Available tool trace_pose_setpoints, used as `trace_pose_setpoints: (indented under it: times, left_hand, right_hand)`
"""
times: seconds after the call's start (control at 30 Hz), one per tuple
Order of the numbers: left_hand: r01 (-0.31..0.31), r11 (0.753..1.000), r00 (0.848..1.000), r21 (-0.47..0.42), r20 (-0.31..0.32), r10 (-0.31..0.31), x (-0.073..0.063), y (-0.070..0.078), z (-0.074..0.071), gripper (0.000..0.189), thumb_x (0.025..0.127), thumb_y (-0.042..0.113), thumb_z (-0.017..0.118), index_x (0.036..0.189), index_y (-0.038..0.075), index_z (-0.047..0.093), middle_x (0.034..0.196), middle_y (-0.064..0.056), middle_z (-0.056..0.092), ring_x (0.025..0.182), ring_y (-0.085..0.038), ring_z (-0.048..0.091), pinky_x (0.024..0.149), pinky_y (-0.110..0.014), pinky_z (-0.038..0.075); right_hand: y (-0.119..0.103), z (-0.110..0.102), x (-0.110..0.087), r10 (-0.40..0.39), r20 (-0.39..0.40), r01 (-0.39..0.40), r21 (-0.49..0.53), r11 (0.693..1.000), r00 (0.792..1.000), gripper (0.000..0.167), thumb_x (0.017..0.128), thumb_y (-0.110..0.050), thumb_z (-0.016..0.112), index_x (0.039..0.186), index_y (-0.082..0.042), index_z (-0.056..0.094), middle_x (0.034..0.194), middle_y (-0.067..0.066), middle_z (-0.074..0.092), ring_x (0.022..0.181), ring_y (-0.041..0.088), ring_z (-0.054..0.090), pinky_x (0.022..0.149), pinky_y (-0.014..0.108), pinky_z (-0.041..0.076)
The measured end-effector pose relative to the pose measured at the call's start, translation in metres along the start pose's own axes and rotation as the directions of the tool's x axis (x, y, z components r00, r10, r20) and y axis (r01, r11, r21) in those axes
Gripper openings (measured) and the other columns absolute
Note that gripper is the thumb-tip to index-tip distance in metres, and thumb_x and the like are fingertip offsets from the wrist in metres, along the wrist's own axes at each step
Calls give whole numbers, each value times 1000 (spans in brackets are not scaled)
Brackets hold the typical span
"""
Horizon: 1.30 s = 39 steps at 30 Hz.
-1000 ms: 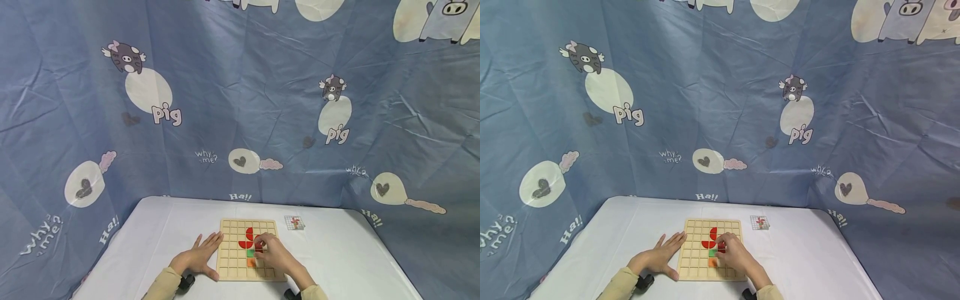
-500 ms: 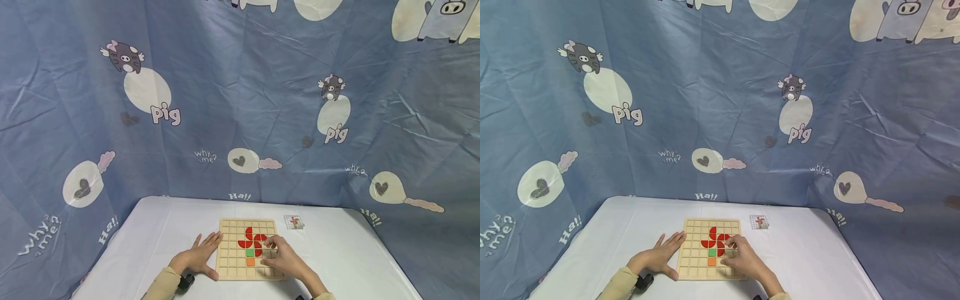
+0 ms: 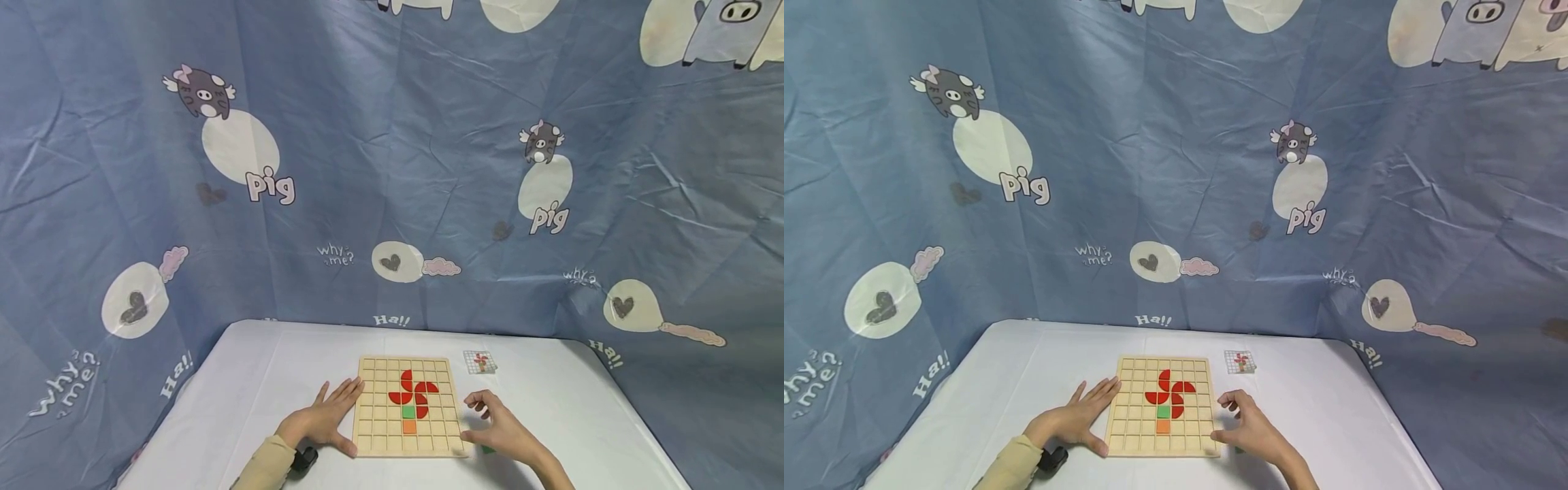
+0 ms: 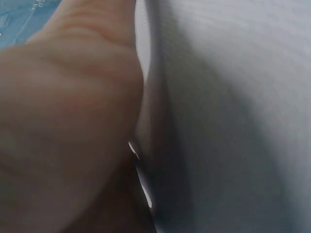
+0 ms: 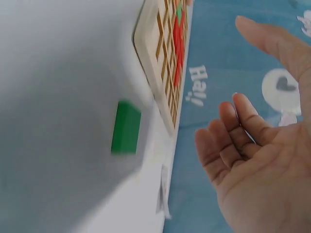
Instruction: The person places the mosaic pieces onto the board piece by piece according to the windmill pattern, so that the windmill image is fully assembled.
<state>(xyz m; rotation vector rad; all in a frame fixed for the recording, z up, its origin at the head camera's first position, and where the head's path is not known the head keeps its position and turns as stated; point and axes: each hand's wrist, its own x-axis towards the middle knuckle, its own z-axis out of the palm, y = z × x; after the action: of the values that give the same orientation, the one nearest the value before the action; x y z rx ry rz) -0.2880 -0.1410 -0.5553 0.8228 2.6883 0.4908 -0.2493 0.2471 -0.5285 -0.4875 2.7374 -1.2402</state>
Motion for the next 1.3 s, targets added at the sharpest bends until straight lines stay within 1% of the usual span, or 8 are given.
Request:
trace_pose_setpoints:
  times: [0.2,0.37,0.7,0.8,0.93,1.03,1.17,1.3]
  left_hand:
    - [-2,1000,1000,-4,2,2,-1,0,-1,131,60,72,70,155,8,9,164,-12,5,151,-33,6,117,-65,0]
    - [-13,1000,1000,-7,4,13,0,-2,-1,130,61,71,71,155,7,8,164,-12,5,150,-34,6,117,-66,0]
    - [-19,1000,1000,3,3,19,0,-2,0,130,62,72,70,156,8,7,164,-12,4,150,-34,6,117,-65,0]
    - [-20,1000,1000,6,2,20,0,-2,0,130,62,72,70,156,8,7,164,-12,4,150,-34,6,117,-65,1]
    - [-17,1000,1000,9,2,17,0,-2,0,130,61,73,69,156,8,7,164,-12,4,150,-34,6,117,-65,1]
    - [-13,1000,1000,9,2,13,1,-2,0,131,61,74,69,156,8,7,164,-12,4,151,-34,6,117,-65,0]
    - [-8,1000,1000,7,1,8,1,-2,0,131,61,75,68,156,8,8,164,-11,4,151,-33,6,118,-65,0]
    - [-9,1000,1000,11,-1,9,1,-3,0,130,61,74,69,155,8,8,164,-12,4,151,-33,6,118,-65,1]
  right_hand:
    - [13,-14,-10,19,76,-20,22,1000,997,63,77,-23,80,127,-4,46,125,14,49,111,30,45,87,30,45]
    - [23,-20,-16,15,140,-23,57,998,990,64,80,-22,77,130,-2,42,131,16,45,114,32,41,86,28,43]
    - [33,-21,-17,7,167,-14,44,999,986,61,81,-22,76,129,-2,44,130,13,47,113,27,43,82,25,40]
    - [34,-22,-16,17,187,-27,47,999,982,59,81,-21,75,129,-3,45,130,12,48,111,25,42,81,24,39]
    - [36,-20,-15,52,214,-69,75,995,976,57,80,-17,75,128,-2,46,127,10,50,107,21,42,79,23,39]
    - [38,-18,-15,85,228,-111,102,989,970,56,79,-11,75,126,-1,48,124,9,53,108,21,44,86,25,43]
    - [41,-14,-14,106,242,-136,110,985,965,51,76,-4,73,122,-1,50,120,9,55,111,24,49,94,34,47]
    - [43,-12,-13,122,228,-143,79,987,966,48,73,0,72,117,-1,53,115,8,57,107,24,51,93,38,48]
